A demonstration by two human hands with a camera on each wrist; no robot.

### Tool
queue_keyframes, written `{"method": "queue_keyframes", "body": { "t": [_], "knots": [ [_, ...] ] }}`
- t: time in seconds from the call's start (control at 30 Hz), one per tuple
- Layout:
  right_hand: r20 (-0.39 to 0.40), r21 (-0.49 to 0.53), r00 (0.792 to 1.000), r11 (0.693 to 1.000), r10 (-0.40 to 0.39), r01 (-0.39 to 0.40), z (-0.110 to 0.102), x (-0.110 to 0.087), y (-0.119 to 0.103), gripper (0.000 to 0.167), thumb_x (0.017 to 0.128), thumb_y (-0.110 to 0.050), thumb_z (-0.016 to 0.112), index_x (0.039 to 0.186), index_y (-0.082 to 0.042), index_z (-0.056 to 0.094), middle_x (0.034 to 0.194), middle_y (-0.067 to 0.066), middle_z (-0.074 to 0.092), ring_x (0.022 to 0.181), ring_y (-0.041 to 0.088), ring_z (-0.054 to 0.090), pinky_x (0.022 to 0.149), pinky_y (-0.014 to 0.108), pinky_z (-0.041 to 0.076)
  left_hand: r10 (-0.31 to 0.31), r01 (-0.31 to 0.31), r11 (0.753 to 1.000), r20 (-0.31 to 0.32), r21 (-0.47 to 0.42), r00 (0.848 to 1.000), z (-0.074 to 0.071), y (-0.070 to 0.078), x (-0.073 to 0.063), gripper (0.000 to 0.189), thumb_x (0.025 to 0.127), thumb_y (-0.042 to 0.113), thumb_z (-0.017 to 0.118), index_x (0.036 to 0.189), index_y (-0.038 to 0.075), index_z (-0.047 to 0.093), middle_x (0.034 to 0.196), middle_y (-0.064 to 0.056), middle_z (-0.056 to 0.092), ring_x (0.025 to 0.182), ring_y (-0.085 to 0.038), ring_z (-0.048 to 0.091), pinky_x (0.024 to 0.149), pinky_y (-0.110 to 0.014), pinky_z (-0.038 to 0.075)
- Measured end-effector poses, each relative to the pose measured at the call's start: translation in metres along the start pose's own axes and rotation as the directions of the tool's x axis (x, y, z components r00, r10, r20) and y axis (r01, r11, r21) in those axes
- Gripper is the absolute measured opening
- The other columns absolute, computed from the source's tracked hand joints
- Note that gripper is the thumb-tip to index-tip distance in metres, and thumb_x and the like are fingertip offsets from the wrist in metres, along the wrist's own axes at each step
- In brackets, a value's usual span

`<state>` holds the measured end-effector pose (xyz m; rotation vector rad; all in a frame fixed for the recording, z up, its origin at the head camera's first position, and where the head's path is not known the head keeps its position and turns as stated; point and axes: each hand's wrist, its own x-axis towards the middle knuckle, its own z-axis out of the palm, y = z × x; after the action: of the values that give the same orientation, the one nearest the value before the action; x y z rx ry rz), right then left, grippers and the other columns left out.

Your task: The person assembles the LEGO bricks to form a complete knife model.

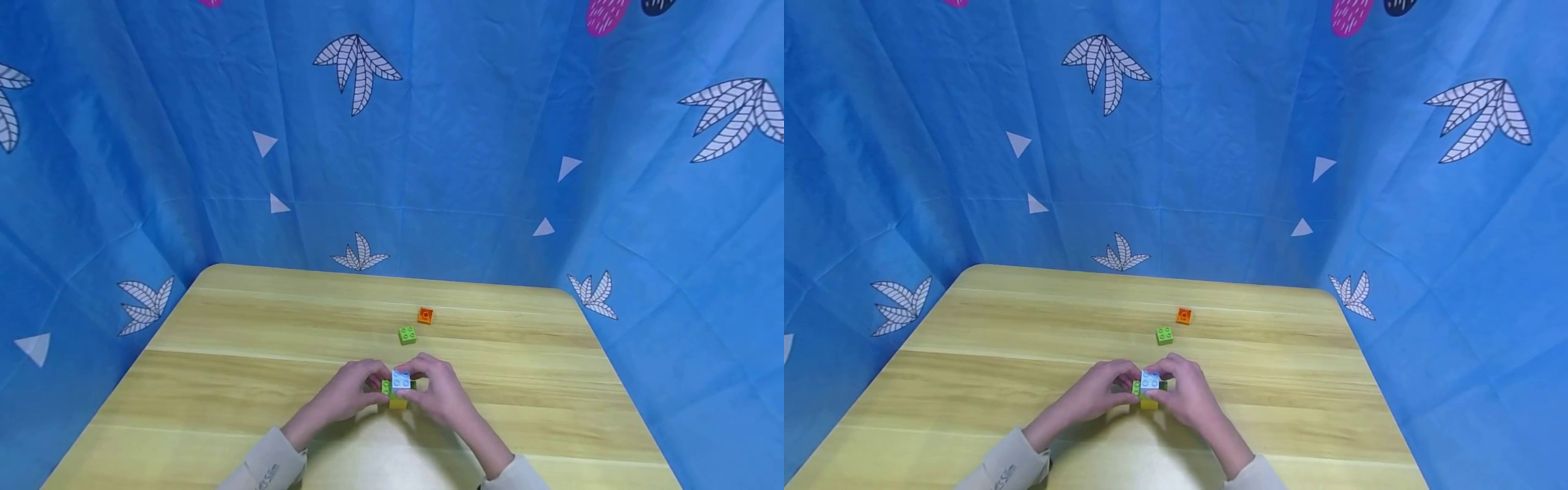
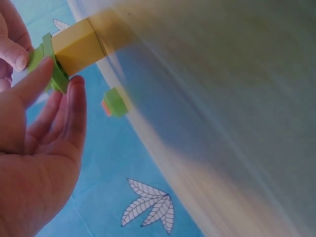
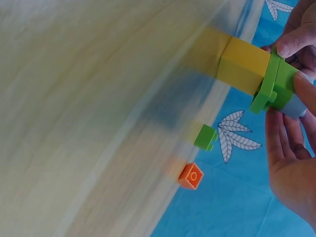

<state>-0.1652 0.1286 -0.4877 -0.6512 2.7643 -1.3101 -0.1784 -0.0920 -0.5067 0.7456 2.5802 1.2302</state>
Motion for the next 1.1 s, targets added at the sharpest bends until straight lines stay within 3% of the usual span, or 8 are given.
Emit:
{"method": "queue_keyframes", "body": {
  "t": [1.1],
  "knots": [
    [0.021, 0.048, 1.000, 0.999, 0.010, -0.011, 0.0008, -0.0002, 0.0014, 0.032, 0.082, -0.010, 0.086, 0.113, -0.012, 0.075, 0.104, -0.004, 0.069, 0.095, 0.014, 0.071, 0.094, 0.035, 0.061, -0.012, 0.012, 1.000, 0.012, -0.001, 1.000, -0.0009, 0.0021, 0.0003, 0.030, 0.085, 0.013, 0.084, 0.112, 0.012, 0.071, 0.106, 0.001, 0.072, 0.091, -0.007, 0.067, 0.084, -0.021, 0.057]
  ]
}}
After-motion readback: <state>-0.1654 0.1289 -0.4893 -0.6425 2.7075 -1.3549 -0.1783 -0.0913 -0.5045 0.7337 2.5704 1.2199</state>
